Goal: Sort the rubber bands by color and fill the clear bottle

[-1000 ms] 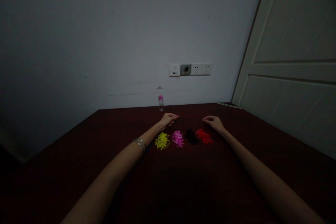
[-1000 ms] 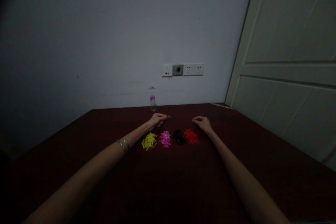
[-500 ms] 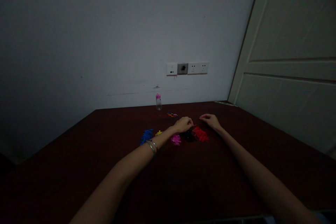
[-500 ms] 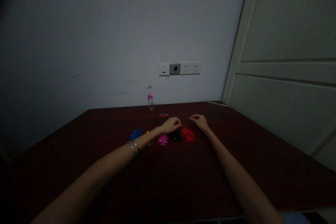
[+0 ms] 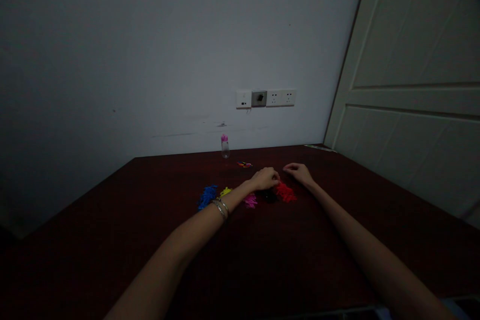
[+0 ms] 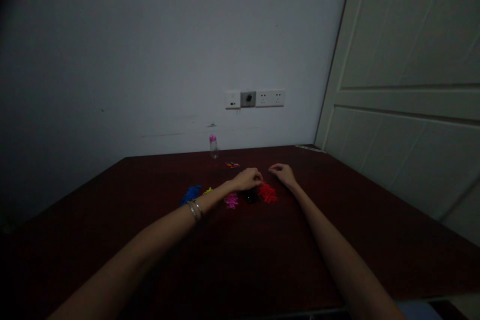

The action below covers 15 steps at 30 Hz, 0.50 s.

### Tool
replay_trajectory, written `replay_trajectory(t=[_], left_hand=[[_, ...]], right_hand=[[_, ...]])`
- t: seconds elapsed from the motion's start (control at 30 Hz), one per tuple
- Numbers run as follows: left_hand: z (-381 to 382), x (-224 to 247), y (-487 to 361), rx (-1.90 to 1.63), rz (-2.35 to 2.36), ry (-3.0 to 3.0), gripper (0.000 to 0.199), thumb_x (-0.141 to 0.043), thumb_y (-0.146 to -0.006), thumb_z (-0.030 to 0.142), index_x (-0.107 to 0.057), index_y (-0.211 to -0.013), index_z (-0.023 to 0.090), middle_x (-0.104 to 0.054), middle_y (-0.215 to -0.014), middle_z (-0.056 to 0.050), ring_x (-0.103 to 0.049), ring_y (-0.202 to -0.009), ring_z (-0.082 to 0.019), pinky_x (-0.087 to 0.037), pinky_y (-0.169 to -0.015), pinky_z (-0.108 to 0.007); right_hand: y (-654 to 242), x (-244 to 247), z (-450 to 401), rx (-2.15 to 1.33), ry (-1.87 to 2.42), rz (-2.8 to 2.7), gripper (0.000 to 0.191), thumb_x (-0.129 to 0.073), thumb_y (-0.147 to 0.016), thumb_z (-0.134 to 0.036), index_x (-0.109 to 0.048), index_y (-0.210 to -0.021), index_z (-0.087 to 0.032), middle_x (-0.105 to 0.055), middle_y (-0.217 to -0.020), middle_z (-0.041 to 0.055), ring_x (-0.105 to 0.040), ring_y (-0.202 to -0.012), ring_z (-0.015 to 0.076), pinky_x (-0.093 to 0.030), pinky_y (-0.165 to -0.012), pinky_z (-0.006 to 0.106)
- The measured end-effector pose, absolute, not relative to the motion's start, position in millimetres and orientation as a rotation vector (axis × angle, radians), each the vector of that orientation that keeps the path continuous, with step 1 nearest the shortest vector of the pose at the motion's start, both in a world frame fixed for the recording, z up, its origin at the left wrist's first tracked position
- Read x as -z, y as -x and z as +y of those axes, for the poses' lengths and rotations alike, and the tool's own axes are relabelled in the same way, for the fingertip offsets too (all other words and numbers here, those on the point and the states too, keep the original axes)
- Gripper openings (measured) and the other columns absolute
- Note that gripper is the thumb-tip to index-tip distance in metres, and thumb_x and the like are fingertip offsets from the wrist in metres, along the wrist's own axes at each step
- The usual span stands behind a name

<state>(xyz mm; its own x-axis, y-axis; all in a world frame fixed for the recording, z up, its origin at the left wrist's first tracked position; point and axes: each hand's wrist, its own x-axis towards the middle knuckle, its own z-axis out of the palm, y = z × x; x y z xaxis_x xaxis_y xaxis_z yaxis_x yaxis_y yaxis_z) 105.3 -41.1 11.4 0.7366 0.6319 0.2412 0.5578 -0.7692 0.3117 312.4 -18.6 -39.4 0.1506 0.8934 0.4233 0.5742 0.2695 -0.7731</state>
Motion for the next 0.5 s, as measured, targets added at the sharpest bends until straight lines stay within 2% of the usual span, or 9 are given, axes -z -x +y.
replay_trajectory(t=[0.13, 0.23, 0.33, 0.5], left_hand=[[-22, -9, -87, -0.679, 0.957, -2.561, 0.024, -0.054, -0.076, 0.030, -0.070, -0.085, 0.014, -0.066, -0.080, -0.005, -0.057, -0.073, -0.014, -0.042, -0.069, -0.022], [-6, -11, -57, -0.859, 1.123, -2.390, 0.026, -0.054, -0.076, 0.030, -0.070, -0.084, 0.012, -0.068, -0.082, -0.006, -0.058, -0.074, -0.014, -0.042, -0.068, -0.022], [11, -11, -12, -1.012, 1.283, -2.241, 0.028, -0.050, -0.077, 0.030, -0.071, -0.082, 0.011, -0.068, -0.081, -0.007, -0.059, -0.074, -0.015, -0.041, -0.068, -0.023], [38, 7, 80, -1.297, 1.698, -1.855, 0.024, -0.055, -0.073, 0.031, -0.070, -0.072, 0.012, -0.068, -0.075, -0.009, -0.060, -0.073, -0.018, -0.040, -0.065, -0.024]], right_hand=[[-313, 39, -19, -0.404, 1.425, -1.539, 0.025, -0.060, -0.060, -0.037, -0.069, -0.071, -0.016, -0.069, -0.074, 0.0054, -0.061, -0.072, 0.0199, -0.044, -0.069, 0.029], [-313, 39, -19, -0.419, 1.433, -1.539, 0.025, -0.061, -0.060, -0.036, -0.069, -0.070, -0.016, -0.069, -0.074, 0.0056, -0.061, -0.072, 0.0200, -0.044, -0.069, 0.029], [-311, 38, -21, -0.429, 1.432, -1.535, 0.023, -0.061, -0.060, -0.035, -0.069, -0.069, -0.015, -0.069, -0.072, 0.0055, -0.061, -0.071, 0.0195, -0.045, -0.069, 0.029], [-310, 36, -23, -0.424, 1.446, -1.537, 0.022, -0.060, -0.060, -0.034, -0.068, -0.069, -0.016, -0.069, -0.073, 0.0045, -0.062, -0.073, 0.0190, -0.045, -0.070, 0.028]])
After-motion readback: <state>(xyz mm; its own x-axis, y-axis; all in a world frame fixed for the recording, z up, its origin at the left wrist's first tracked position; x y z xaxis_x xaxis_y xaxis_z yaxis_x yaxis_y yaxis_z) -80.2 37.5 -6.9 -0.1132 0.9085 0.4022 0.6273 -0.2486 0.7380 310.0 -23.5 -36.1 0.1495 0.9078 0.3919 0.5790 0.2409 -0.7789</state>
